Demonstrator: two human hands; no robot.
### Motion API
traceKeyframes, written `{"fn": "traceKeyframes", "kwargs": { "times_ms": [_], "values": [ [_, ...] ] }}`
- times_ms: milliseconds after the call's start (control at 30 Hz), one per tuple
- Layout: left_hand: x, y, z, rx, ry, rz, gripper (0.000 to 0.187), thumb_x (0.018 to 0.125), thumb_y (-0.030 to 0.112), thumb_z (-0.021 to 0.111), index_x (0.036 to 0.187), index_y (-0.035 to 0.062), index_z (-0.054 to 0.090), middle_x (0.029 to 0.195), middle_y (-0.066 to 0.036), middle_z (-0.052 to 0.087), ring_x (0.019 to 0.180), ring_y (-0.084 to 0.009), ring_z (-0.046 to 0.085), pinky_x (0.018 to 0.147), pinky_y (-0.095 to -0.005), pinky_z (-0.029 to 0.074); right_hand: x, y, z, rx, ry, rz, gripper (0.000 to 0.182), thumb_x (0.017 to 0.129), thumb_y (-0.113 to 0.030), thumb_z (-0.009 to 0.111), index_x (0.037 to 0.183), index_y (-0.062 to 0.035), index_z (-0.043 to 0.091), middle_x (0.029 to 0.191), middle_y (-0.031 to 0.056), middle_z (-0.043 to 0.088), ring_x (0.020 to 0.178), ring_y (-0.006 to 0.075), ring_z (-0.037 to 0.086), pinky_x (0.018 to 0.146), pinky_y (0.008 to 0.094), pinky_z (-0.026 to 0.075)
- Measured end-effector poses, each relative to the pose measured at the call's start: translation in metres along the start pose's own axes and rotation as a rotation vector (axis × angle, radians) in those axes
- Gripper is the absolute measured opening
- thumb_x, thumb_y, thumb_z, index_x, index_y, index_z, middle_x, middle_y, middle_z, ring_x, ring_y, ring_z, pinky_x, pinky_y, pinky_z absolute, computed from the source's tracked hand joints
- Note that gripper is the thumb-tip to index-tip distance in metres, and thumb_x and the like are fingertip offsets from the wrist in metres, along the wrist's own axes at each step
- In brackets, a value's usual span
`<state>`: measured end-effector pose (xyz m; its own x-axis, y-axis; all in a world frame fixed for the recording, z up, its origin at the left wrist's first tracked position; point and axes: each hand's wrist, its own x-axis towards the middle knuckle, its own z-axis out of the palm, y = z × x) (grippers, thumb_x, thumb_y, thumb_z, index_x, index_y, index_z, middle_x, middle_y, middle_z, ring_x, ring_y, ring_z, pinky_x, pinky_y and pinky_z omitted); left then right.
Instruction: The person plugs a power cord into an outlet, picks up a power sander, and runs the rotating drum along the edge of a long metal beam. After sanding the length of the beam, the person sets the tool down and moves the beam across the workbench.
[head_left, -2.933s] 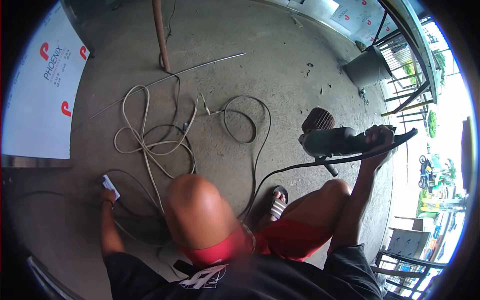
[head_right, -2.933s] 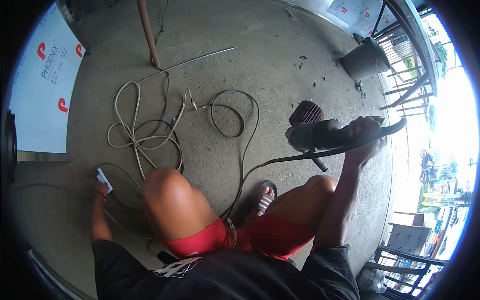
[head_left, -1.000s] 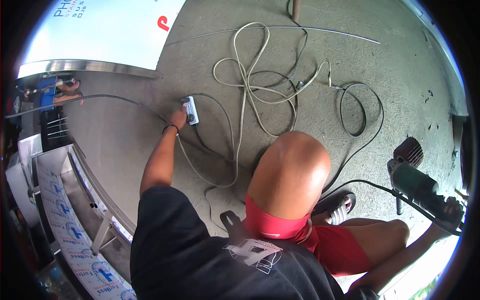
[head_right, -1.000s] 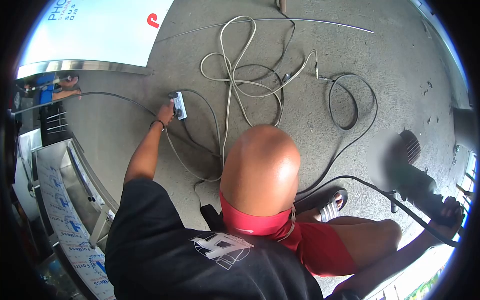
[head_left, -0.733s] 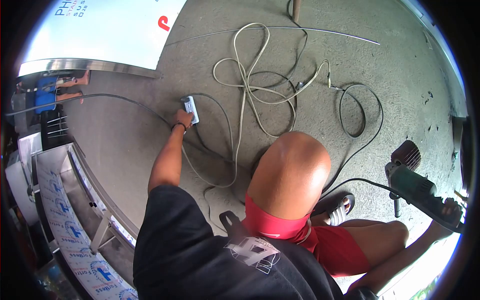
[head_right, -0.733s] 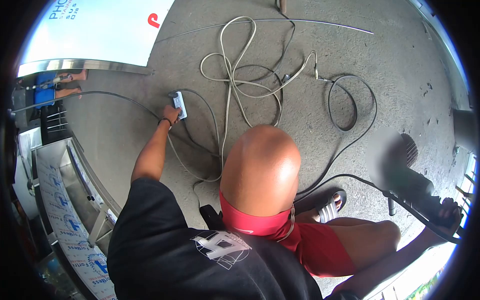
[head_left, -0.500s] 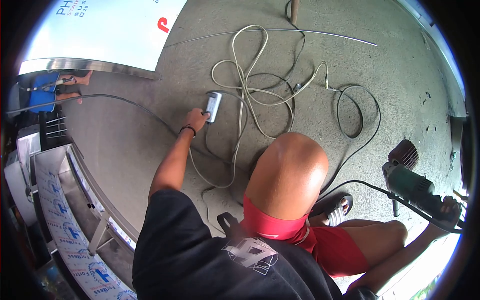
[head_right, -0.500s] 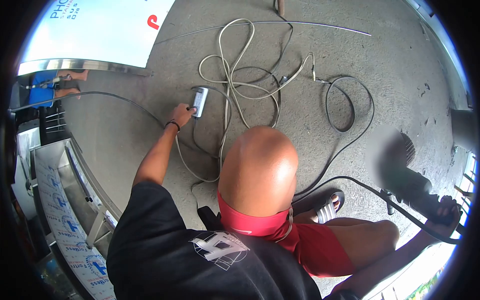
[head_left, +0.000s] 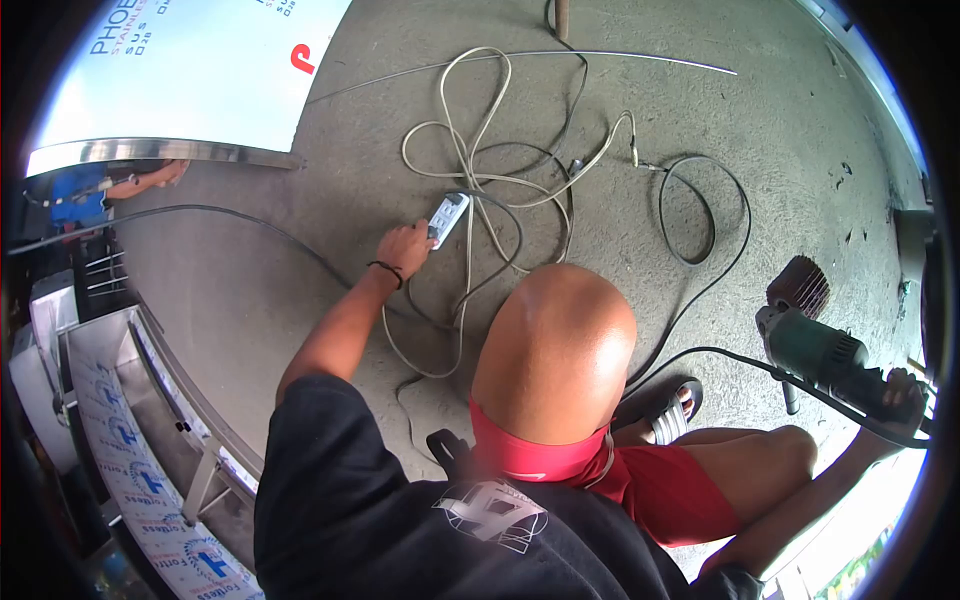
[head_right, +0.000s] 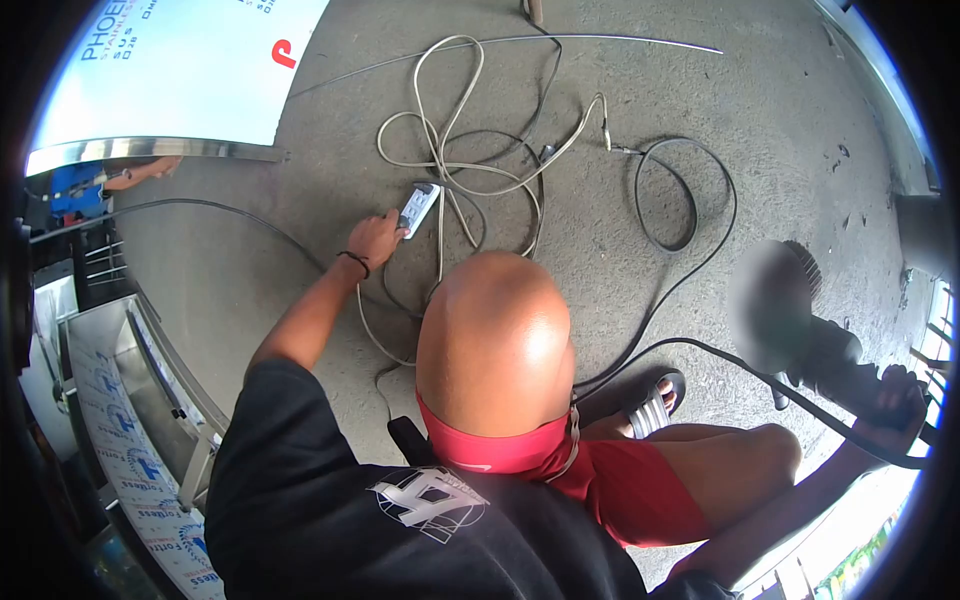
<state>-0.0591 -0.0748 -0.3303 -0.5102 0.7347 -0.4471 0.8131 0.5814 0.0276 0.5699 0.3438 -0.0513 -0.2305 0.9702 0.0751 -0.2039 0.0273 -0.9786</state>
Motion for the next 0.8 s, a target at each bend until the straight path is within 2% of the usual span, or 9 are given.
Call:
{"fn": "traceKeyframes", "kwargs": {
  "times_ms": [133,200,333,433,500,533,600,800],
  "values": [
    [0.012,0.0,-0.005,0.014,-0.065,0.008,0.031,0.086,0.031,0.062,0.095,0.0021,0.059,0.083,-0.021,0.067,0.084,-0.0369,0.066,0.074,-0.0475,0.051,0.001,0.003,0.004,-0.001,0.085,-0.029,0.027,0.087,-0.015,0.05,0.064,-0.0091,0.04,0.065,0.0036,0.036,0.064,0.0149,0.038,0.069,0.0273,0.035],
    [0.02,0.007,0.005,0.106,-0.036,0.096,0.027,0.086,0.028,0.061,0.088,0.0008,0.063,0.084,-0.022,0.067,0.083,-0.0367,0.067,0.074,-0.0462,0.052,0.003,0.003,-0.002,0.029,0.024,-0.003,0.027,0.088,-0.015,0.05,0.064,-0.0089,0.041,0.065,0.0035,0.035,0.063,0.0147,0.036,0.069,0.0272,0.035],
    [0.022,0.01,0.01,0.132,-0.01,0.08,0.025,0.085,0.025,0.061,0.081,0.0003,0.065,0.086,-0.022,0.067,0.083,-0.0367,0.067,0.075,-0.0452,0.053,0.003,0.002,-0.005,0.017,0.001,0.019,0.026,0.089,-0.015,0.05,0.065,-0.0084,0.042,0.066,0.0034,0.035,0.063,0.0144,0.036,0.068,0.0265,0.034],
    [0.017,0.01,0.001,0.113,-0.06,0.12,0.026,0.086,0.026,0.061,0.089,-0.0001,0.063,0.088,-0.021,0.068,0.085,-0.0368,0.067,0.078,-0.0451,0.053,0.001,0.0,-0.014,0.006,-0.026,0.0,0.025,0.09,-0.015,0.049,0.067,-0.0069,0.044,0.068,0.0041,0.037,0.063,0.0141,0.036,0.068,0.0258,0.035],
    [0.016,0.015,-0.003,0.092,-0.102,-0.039,0.034,0.086,0.032,0.063,0.1,0.0016,0.058,0.09,-0.02,0.068,0.089,-0.0369,0.066,0.079,-0.0463,0.052,0.002,-0.002,-0.019,0.013,-0.069,0.083,0.024,0.09,-0.016,0.049,0.069,-0.0054,0.045,0.069,0.0051,0.039,0.064,0.0138,0.037,0.067,0.0251,0.035],
    [0.013,0.017,-0.005,0.096,-0.106,-0.03,0.034,0.086,0.032,0.063,0.1,0.0016,0.058,0.09,-0.02,0.068,0.089,-0.0369,0.066,0.079,-0.0463,0.052,0.003,0.001,-0.021,0.009,-0.187,0.033,0.023,0.091,-0.017,0.049,0.072,-0.0035,0.048,0.071,0.0067,0.042,0.064,0.0129,0.037,0.063,0.024,0.035],
    [0.009,0.021,-0.013,0.044,-0.104,-0.13,0.046,0.083,0.041,0.066,0.107,0.0033,0.053,0.091,-0.019,0.068,0.093,-0.037,0.065,0.079,-0.0478,0.052,0.001,0.004,-0.023,0.034,-0.149,0.011,0.023,0.091,-0.017,0.049,0.072,-0.0035,0.048,0.072,0.0069,0.043,0.064,0.0127,0.037,0.062,0.0235,0.035],
    [-0.006,0.02,-0.027,0.109,0.0,-0.095,0.052,0.077,0.048,0.071,0.102,0.0048,0.055,0.094,-0.018,0.067,0.088,-0.0353,0.066,0.077,-0.0472,0.05,-0.001,0.001,-0.032,0.043,-0.031,0.045,0.024,0.091,-0.018,0.05,0.073,-0.0024,0.049,0.074,0.008,0.046,0.063,0.013,0.038,0.061,0.0225,0.035]
  ]
}}
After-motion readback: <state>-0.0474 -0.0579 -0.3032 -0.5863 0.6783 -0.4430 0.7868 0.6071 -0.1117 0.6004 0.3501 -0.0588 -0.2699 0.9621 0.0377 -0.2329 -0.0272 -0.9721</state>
